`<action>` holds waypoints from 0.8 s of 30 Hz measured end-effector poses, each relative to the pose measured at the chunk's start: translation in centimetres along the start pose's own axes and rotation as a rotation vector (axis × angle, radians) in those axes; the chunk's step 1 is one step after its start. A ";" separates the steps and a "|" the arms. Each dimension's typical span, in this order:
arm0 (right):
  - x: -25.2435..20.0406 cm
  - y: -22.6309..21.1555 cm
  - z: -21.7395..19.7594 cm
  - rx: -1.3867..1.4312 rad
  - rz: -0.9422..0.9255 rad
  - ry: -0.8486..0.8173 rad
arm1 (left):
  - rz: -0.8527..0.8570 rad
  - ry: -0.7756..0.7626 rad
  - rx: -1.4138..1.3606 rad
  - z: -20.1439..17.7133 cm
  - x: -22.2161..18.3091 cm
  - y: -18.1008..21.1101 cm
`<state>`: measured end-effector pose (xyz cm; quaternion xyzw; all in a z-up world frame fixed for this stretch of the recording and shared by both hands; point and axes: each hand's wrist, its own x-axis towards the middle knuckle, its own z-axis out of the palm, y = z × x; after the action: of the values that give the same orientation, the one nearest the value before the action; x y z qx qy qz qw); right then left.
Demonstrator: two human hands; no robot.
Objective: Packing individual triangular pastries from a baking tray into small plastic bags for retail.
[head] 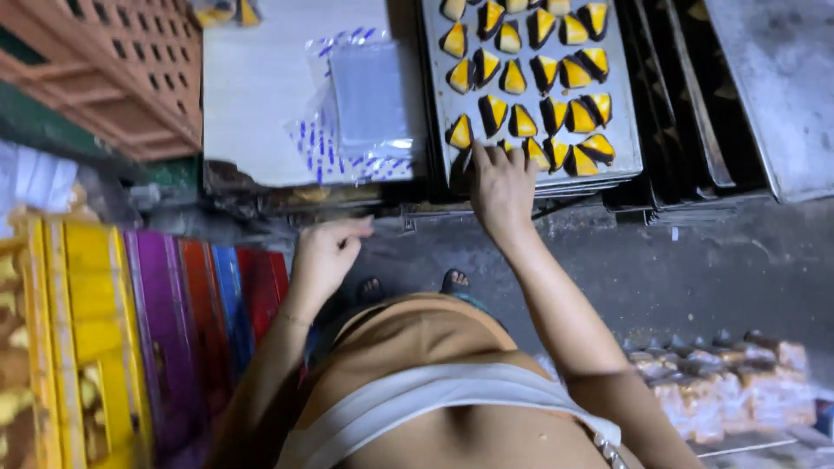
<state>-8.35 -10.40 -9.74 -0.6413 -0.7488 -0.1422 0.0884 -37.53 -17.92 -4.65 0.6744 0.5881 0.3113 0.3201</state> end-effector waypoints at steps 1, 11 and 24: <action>0.1 -0.2 -0.6 -0.011 0.022 0.011 | 0.025 -0.010 -0.001 -0.2 0.2 -1.0; -3.2 -1.7 0.0 0.553 0.294 0.399 | -0.211 -0.261 -0.313 -2.1 1.8 -2.2; -3.2 -2.6 -1.0 0.709 0.226 0.364 | -0.172 -0.443 -0.377 0.7 4.7 0.3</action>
<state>-10.49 -14.06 -10.03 -0.6137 -0.6484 0.0238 0.4499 -36.21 -13.35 -4.60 0.6023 0.4907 0.2323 0.5853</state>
